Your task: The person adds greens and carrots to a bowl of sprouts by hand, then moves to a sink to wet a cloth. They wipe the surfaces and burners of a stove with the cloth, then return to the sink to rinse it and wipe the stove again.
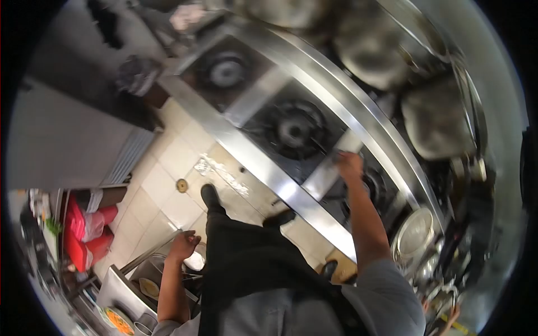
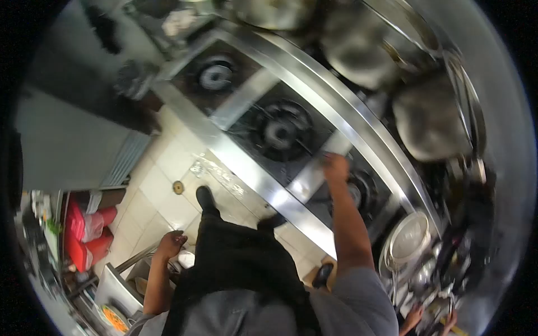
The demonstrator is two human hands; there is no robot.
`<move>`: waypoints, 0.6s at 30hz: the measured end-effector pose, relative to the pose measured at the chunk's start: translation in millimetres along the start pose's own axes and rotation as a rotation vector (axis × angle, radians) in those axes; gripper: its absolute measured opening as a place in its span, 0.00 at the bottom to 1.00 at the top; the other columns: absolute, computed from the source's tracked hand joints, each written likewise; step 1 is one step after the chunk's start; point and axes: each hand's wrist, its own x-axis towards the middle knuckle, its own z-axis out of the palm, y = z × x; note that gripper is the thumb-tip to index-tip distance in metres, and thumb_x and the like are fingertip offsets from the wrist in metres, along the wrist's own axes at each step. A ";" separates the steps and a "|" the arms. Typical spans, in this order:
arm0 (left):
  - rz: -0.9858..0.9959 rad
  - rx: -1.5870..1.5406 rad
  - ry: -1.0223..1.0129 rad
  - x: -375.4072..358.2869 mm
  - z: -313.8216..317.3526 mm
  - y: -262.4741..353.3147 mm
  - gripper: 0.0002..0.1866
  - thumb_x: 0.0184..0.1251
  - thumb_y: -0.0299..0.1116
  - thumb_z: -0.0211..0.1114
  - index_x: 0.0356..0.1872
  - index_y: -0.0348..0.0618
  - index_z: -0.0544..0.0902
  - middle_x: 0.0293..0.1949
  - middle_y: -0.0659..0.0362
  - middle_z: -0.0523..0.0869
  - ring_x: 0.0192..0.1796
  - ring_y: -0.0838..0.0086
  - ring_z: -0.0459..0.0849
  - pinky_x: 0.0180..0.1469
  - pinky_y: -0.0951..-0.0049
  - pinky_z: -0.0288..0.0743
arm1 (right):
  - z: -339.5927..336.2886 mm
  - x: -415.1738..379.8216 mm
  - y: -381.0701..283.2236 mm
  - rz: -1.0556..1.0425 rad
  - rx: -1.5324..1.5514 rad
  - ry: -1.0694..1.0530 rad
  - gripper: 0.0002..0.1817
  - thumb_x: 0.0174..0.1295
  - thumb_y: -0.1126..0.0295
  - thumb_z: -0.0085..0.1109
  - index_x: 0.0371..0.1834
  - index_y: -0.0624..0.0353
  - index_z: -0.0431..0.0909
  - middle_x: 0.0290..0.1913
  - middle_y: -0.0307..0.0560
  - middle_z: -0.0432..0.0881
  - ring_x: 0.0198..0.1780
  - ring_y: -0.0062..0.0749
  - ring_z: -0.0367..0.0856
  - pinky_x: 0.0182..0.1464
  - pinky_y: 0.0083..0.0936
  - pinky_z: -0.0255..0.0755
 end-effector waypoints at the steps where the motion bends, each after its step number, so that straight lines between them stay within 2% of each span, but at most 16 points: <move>1: -0.019 -0.022 0.051 4.5 -18.8 -2.3 0.24 0.65 0.41 0.63 0.53 0.30 0.80 0.43 0.43 0.87 0.48 0.60 0.86 0.51 0.66 0.77 | -32.0 3.0 -34.9 0.164 -0.014 0.003 0.10 0.56 0.66 0.62 0.38 0.55 0.87 0.32 0.52 0.86 0.37 0.43 0.86 0.41 0.35 0.78; 2: 0.007 -0.035 0.098 7.1 -36.2 -8.6 0.24 0.64 0.43 0.65 0.52 0.31 0.81 0.42 0.44 0.87 0.47 0.58 0.86 0.51 0.65 0.77 | -39.0 6.8 -33.6 0.086 -0.121 0.116 0.11 0.56 0.65 0.63 0.38 0.58 0.86 0.31 0.52 0.86 0.36 0.43 0.85 0.40 0.33 0.77; 3: 0.042 -0.042 0.136 10.7 -54.4 -19.7 0.25 0.62 0.44 0.66 0.52 0.32 0.81 0.40 0.45 0.87 0.45 0.57 0.86 0.50 0.64 0.78 | -55.8 3.6 -59.2 0.118 -0.089 0.307 0.10 0.56 0.67 0.63 0.38 0.59 0.86 0.30 0.52 0.85 0.35 0.42 0.84 0.39 0.31 0.75; 4: 0.080 -0.009 0.118 30.2 -62.3 -63.3 0.25 0.63 0.45 0.65 0.53 0.34 0.80 0.42 0.46 0.87 0.47 0.56 0.85 0.52 0.63 0.77 | -67.5 5.5 -75.5 0.082 -0.006 0.380 0.10 0.58 0.67 0.63 0.39 0.60 0.86 0.30 0.50 0.85 0.34 0.39 0.84 0.38 0.31 0.75; 5: 0.071 0.005 0.138 34.7 -82.0 -77.7 0.26 0.63 0.45 0.65 0.54 0.35 0.80 0.41 0.45 0.87 0.46 0.55 0.85 0.52 0.63 0.77 | -73.0 11.6 -90.3 0.045 0.079 0.454 0.11 0.59 0.67 0.62 0.41 0.61 0.85 0.31 0.47 0.86 0.33 0.37 0.83 0.37 0.30 0.74; 7: -0.041 -0.046 0.136 43.9 -126.0 -104.0 0.27 0.62 0.46 0.65 0.54 0.34 0.80 0.41 0.46 0.87 0.47 0.55 0.85 0.53 0.63 0.77 | -64.5 22.9 -132.4 0.235 0.688 0.453 0.12 0.62 0.69 0.60 0.47 0.59 0.84 0.34 0.41 0.86 0.35 0.31 0.82 0.38 0.25 0.74; 8: -0.061 -0.082 0.102 61.1 -143.9 -133.9 0.27 0.62 0.46 0.66 0.54 0.33 0.80 0.40 0.46 0.87 0.47 0.55 0.85 0.53 0.64 0.77 | -78.7 19.9 -179.8 0.403 0.757 0.302 0.14 0.63 0.68 0.60 0.50 0.59 0.82 0.34 0.34 0.83 0.31 0.20 0.77 0.35 0.18 0.71; 9: -0.037 -0.080 0.159 70.7 -166.5 -147.7 0.27 0.61 0.42 0.68 0.52 0.27 0.79 0.36 0.46 0.88 0.41 0.62 0.87 0.46 0.69 0.78 | -78.5 19.4 -230.7 0.466 0.964 0.280 0.14 0.63 0.69 0.60 0.51 0.59 0.81 0.35 0.34 0.83 0.30 0.19 0.76 0.34 0.16 0.70; 10: -0.014 -0.039 0.161 84.7 -191.1 -162.1 0.27 0.61 0.42 0.68 0.53 0.27 0.79 0.35 0.45 0.87 0.41 0.62 0.87 0.45 0.69 0.78 | -76.3 20.5 -282.6 0.530 1.162 0.268 0.15 0.64 0.69 0.60 0.53 0.58 0.81 0.36 0.35 0.82 0.29 0.17 0.75 0.33 0.14 0.69; 11: 0.010 0.001 0.161 98.0 -213.8 -175.6 0.28 0.62 0.42 0.67 0.53 0.27 0.78 0.35 0.45 0.87 0.41 0.61 0.86 0.45 0.68 0.78 | -70.1 20.0 -333.8 0.499 1.276 0.220 0.18 0.64 0.68 0.60 0.57 0.59 0.78 0.40 0.36 0.83 0.30 0.19 0.76 0.32 0.15 0.70; 12: 0.029 0.046 0.151 109.4 -243.5 -174.5 0.28 0.60 0.45 0.67 0.54 0.31 0.79 0.39 0.44 0.86 0.45 0.56 0.85 0.51 0.64 0.77 | -56.1 29.5 -361.4 0.471 1.409 0.161 0.19 0.63 0.68 0.63 0.57 0.59 0.76 0.40 0.37 0.83 0.31 0.21 0.77 0.31 0.16 0.71; 14: 0.099 0.015 0.221 125.8 -296.0 -161.5 0.27 0.61 0.43 0.66 0.54 0.31 0.79 0.43 0.42 0.86 0.47 0.56 0.86 0.51 0.63 0.78 | -41.0 43.1 -438.8 0.356 1.654 0.029 0.18 0.60 0.72 0.65 0.53 0.60 0.75 0.37 0.37 0.80 0.31 0.24 0.77 0.31 0.20 0.71; 18: 0.282 -0.034 0.280 152.6 -374.0 -116.5 0.26 0.63 0.42 0.66 0.55 0.31 0.79 0.46 0.42 0.85 0.49 0.56 0.85 0.53 0.63 0.77 | -7.1 67.1 -538.9 0.277 1.848 -0.118 0.17 0.65 0.72 0.59 0.55 0.60 0.71 0.38 0.37 0.78 0.32 0.26 0.76 0.34 0.22 0.70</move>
